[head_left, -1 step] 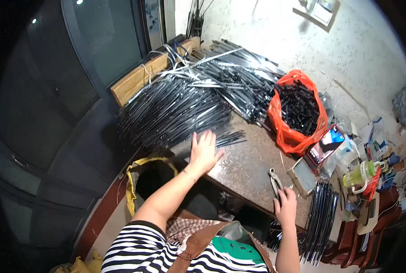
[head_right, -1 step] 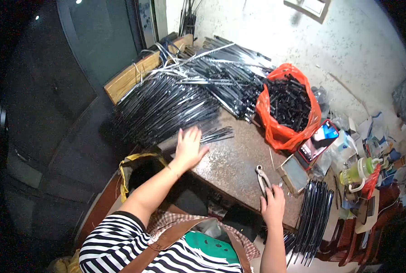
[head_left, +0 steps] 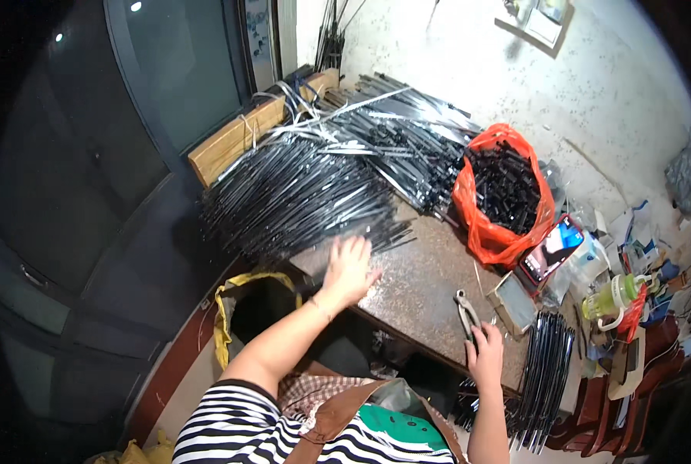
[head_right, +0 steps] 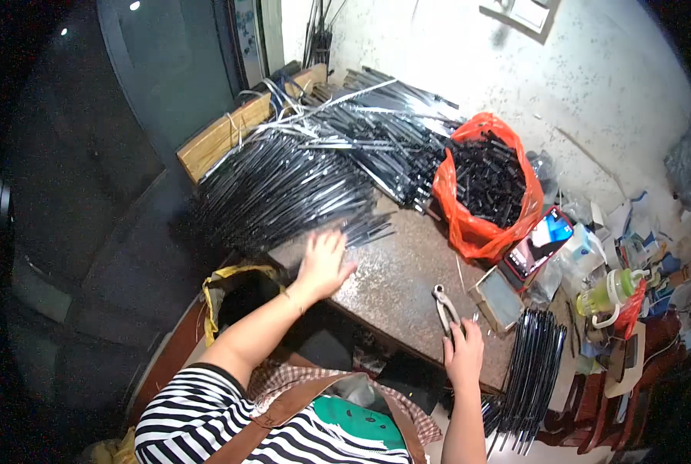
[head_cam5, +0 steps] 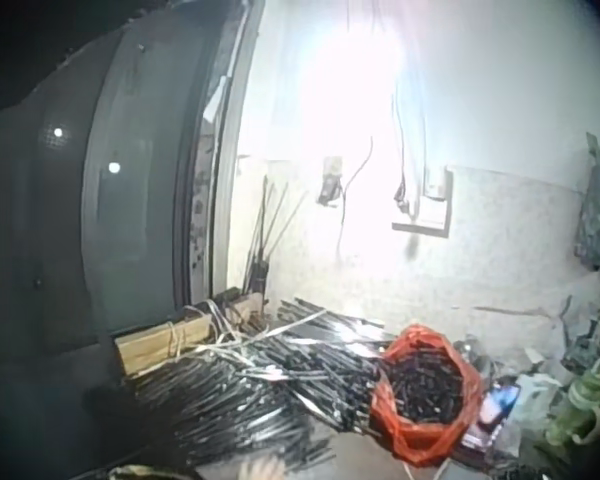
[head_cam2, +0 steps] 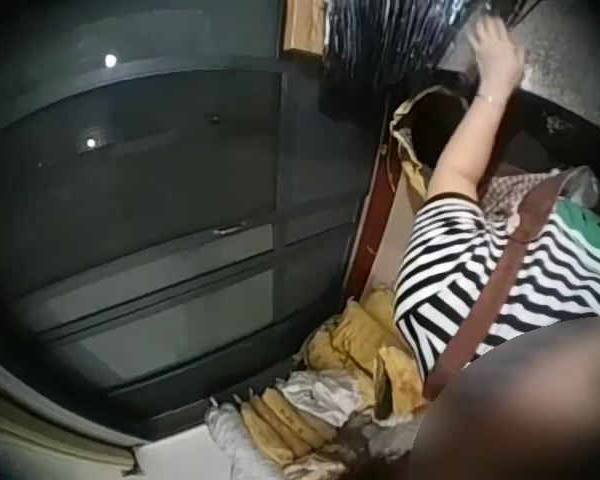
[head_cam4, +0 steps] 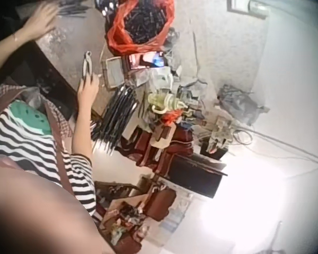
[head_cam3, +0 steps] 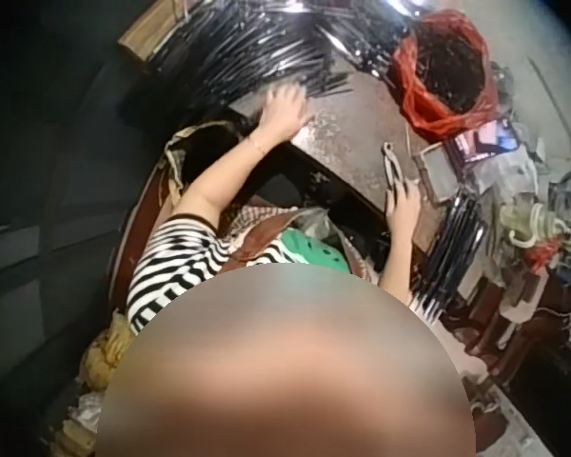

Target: Assembling and crimping wire bundles with connectors at a manufacturing workstation.

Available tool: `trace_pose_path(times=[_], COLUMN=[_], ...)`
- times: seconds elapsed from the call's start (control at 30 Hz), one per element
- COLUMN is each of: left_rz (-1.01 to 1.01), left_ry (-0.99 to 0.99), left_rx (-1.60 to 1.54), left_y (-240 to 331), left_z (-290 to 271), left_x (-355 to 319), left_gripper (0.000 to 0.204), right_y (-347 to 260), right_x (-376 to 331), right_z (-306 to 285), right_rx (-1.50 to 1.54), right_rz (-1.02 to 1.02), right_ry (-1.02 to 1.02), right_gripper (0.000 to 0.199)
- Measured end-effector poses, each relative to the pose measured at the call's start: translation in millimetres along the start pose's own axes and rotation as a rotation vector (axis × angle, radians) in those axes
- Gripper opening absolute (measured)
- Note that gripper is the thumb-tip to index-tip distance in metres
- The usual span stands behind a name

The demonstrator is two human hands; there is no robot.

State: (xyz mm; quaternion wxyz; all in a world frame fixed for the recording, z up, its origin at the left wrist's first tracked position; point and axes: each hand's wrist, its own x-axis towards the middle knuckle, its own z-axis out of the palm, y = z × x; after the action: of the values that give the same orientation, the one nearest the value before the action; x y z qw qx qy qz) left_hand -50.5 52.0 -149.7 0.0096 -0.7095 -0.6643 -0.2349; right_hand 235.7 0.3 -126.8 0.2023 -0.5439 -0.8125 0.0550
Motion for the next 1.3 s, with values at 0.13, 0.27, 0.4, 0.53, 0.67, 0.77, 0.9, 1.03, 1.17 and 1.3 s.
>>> trace_pose_path(times=[0.13, 0.27, 0.4, 0.53, 0.67, 0.77, 0.9, 1.03, 1.17, 1.3], left_rz=[-0.013, 0.082, 0.357, 0.569, 0.31, 0.209, 0.475, 0.384, 0.899, 0.518], left_ry=[0.072, 0.065, -0.181, -0.174, -0.214, 0.033, -0.085, -0.527, -0.426, -0.472], left_rx=[-0.045, 0.028, 0.008, 0.19, -0.492, -1.131, -1.807, -1.447, -1.094, -1.08], left_y=[-0.9, 0.1, 15.6, 7.8, 39.9, 64.8, 85.5, 102.0, 117.1, 99.7], left_z=[-0.7, -9.3, -25.0, -21.6, -75.8, -106.4, -90.8, -60.2, -32.8, -11.4], left_x=[-3.5, -5.2, -26.2, -40.9, -12.8, 9.8, 22.7, 21.4, 23.6, 13.5], left_gripper=[0.06, 0.059, 0.058, 0.035, 0.024, 0.014, 0.022, 0.012, 0.013, 0.016], right_y=[0.0, -2.0, 4.0, 5.9, 17.1, 19.6, 5.2, -38.9, -110.7, -125.1], right_x=[-2.2, -6.0, -13.1, -16.8, -24.9, -27.6, -14.9, 12.0, 30.2, 56.9], right_z=[2.9, 3.0, -0.9, -5.1, -6.6, -11.8, -25.2, -51.0, -61.4, -80.1], right_rx=[0.092, 0.122, 0.143, 0.107, 0.083, 0.09, 0.088, 0.539, 1.273, 1.326], right_rz=[0.025, 0.021, 0.069, 0.12, 0.12, 0.116, 0.12, -0.115, -0.261, -0.357], right_ry=[0.049, 0.106, 0.161, 0.187, 0.213, 0.21, 0.155, 0.276, 0.385, 0.67], right_gripper=[0.028, 0.027, 0.026, 0.024, 0.023, 0.023, 0.034, 0.074, 0.088, 0.016])
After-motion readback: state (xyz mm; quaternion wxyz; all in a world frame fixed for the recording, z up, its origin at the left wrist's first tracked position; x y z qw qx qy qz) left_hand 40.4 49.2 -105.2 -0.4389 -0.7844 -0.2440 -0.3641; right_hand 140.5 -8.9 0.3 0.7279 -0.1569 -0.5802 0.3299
